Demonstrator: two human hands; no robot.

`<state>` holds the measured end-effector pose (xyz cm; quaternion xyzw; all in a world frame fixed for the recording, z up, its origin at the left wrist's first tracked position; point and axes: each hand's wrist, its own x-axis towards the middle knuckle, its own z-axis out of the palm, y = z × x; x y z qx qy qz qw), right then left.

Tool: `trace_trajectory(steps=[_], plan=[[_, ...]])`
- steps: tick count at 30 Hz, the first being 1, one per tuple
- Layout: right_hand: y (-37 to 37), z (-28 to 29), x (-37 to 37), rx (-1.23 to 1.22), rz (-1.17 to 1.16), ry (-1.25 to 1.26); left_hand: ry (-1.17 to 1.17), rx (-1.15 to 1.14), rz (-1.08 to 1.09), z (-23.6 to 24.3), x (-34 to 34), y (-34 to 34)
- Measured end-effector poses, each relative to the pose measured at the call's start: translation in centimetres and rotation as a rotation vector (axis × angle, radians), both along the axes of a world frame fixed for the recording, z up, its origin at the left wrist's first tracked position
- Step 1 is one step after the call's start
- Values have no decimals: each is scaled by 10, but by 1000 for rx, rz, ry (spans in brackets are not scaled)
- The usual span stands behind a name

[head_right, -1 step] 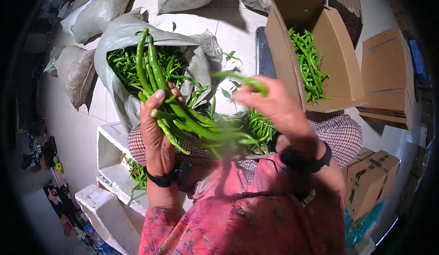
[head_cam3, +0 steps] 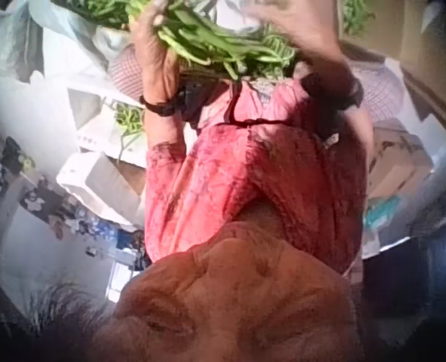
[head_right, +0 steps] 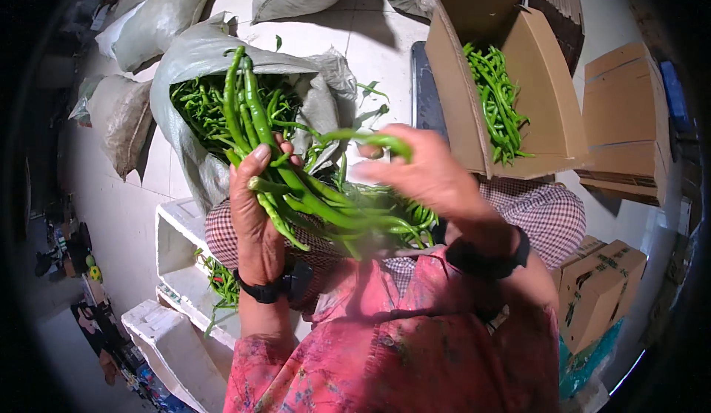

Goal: The person sorts green peppers by hand, picking them from a large sack and placing them into a cardboard box on a scale. They handle the peppers in bunches, occasionally pulling off leaves before dropping the peppers into the box.

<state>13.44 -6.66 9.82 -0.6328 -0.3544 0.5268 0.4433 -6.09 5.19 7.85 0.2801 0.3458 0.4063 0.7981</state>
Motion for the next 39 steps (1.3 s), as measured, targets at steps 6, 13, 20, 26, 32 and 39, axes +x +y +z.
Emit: trace_trajectory(steps=[6,13,20,26,32,39], plan=[[11,-29,-11,166,-28,-252,-74,-87,25,-28,6,-17],[-4,-48,-7,415,-80,-617,25,-31,-52,-32,6,-22],[-1,-37,9,-144,-56,98,16,-81,-15,-39,7,-24],[3,-54,-42,-28,130,-130,35,-54,-60,-40,17,-27],[3,-54,-2,-72,-3,489,16,-95,35,-48,12,-20],[-1,-52,28,37,-221,750,-101,-78,-10,-42,9,-20]])
